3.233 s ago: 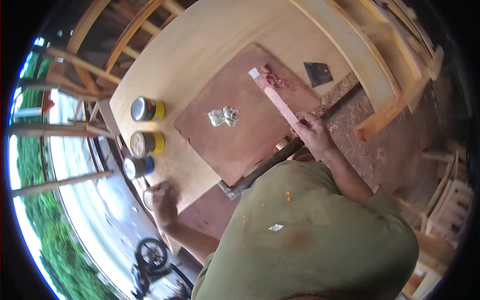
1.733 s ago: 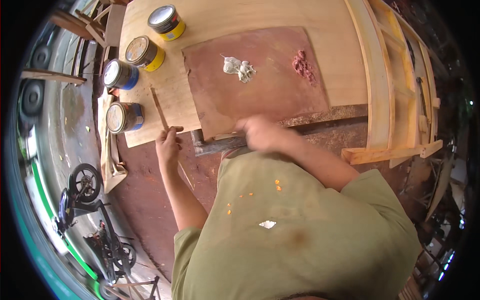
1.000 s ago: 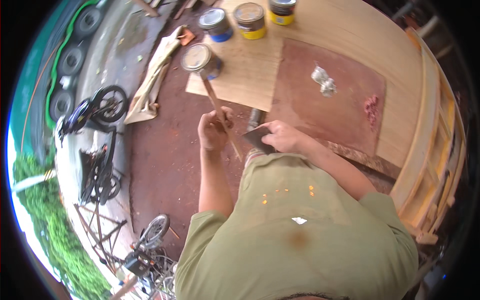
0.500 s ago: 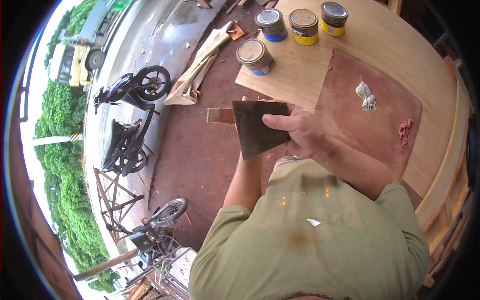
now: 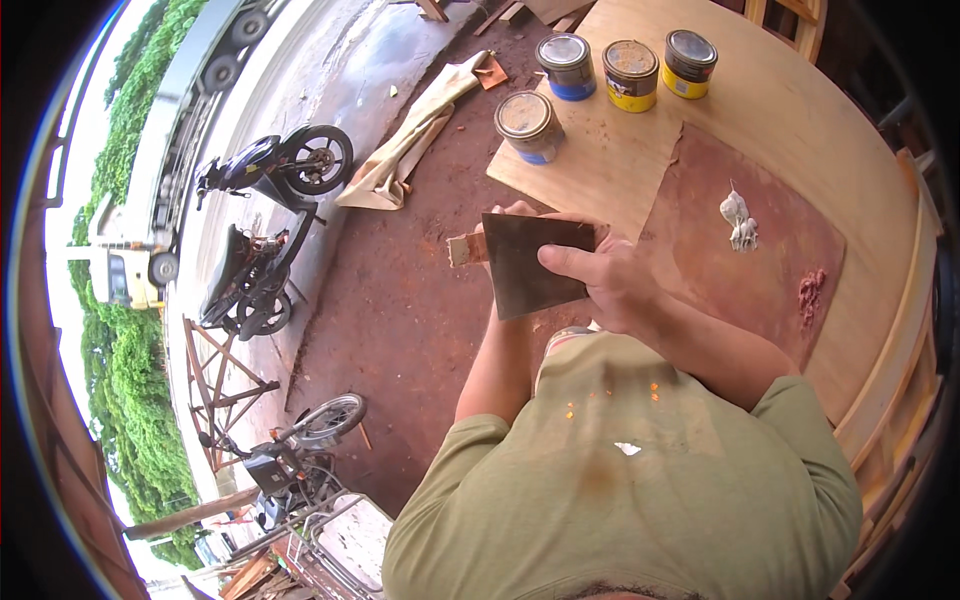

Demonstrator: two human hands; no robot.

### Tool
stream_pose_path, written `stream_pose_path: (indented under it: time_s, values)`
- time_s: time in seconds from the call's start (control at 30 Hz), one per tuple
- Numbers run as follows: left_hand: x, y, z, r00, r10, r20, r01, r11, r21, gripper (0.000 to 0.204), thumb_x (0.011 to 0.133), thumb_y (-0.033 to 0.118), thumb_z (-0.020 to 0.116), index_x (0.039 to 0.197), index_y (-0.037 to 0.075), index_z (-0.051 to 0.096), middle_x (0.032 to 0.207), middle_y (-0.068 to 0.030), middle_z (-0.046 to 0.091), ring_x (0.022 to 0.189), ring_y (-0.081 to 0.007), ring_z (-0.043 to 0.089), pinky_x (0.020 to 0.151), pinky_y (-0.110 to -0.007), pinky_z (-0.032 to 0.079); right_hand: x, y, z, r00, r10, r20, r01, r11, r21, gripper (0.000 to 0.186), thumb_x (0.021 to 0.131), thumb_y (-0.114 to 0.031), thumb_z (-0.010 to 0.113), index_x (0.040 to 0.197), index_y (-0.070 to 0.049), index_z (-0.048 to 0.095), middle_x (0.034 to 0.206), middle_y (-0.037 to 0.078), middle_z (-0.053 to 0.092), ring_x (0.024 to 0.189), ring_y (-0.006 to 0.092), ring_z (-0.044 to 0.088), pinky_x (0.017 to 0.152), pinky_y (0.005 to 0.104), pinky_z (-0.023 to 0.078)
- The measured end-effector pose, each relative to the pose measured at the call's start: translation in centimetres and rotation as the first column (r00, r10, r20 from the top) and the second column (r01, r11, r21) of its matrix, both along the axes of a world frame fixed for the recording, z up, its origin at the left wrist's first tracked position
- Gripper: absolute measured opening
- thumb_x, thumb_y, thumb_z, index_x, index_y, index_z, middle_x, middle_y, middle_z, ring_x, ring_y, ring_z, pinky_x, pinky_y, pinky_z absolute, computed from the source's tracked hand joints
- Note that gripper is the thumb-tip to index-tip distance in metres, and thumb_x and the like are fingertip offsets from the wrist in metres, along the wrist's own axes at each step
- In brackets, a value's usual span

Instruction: The person mixes wood filler with a spatula on a board, then checks a wooden block and uses an angle grinder to smooth a long wooden strip.

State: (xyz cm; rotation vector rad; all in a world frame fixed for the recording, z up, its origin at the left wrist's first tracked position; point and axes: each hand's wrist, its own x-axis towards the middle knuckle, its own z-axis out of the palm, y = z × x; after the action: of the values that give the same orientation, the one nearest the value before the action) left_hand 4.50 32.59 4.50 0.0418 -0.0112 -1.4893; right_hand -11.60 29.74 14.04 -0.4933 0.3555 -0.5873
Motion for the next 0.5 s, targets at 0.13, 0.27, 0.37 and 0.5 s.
stream_pose_path:
  time_s: [0.13,0.27,0.37,0.5]
  values:
    - [2.5,-0.8,-1.1,0.75,0.238,0.618,-0.213,0.97,-0.114,0.026,0.102,0.021,0.051,0.077,0.012,0.046,0.069,-0.0022,0.049,0.065,-0.0109,0.045,0.06,-0.03,0.04,-0.5,-0.3,0.0,0.985,0.017,-0.171,-0.054,0.975,-0.217,0.037,0.092,-0.005,0.062,0.129,-0.002,0.059,0.115,0.009,0.065,0.102,0.0161,0.065,0.089,0.0328,0.056]
    - [2.0,-1.3,2.8,0.263,0.378,0.888,-0.461,0.857,-0.228,0.032,0.099,0.014,0.053,0.069,0.007,0.043,0.066,-0.0057,0.05,0.061,-0.0124,0.042,0.052,-0.028,0.034,-1.1,-0.6,1.0,0.968,0.117,-0.223,-0.166,0.962,-0.217,0.043,0.092,-0.005,0.062,0.134,0.0,0.056,0.115,0.01,0.065,0.099,0.0143,0.065,0.088,0.0302,0.055]
    - [2.8,-1.2,2.9,-0.083,0.458,0.885,-0.268,0.845,-0.463,0.039,0.101,0.022,0.049,0.066,0.008,0.04,0.061,-0.0056,0.044,0.059,-0.0162,0.037,0.056,-0.033,0.032,-1.3,-0.3,1.6,0.931,0.142,-0.337,-0.237,0.936,-0.259,0.043,0.093,-0.006,0.061,0.135,0.001,0.056,0.114,0.01,0.065,0.099,0.0139,0.065,0.088,0.0293,0.055]
    - [1.5,-1.2,3.2,0.395,0.377,0.838,-0.317,0.912,-0.261,0.046,0.093,0.037,0.052,0.06,0.009,0.036,0.056,-0.0016,0.031,0.057,-0.0134,0.024,0.056,-0.033,0.021,0.0,1.0,1.0,0.973,0.099,-0.206,-0.156,0.948,-0.278,0.038,0.089,-0.007,0.062,0.126,0.0,0.064,0.095,0.006,0.069,0.083,0.0084,0.063,0.073,0.0253,0.052]
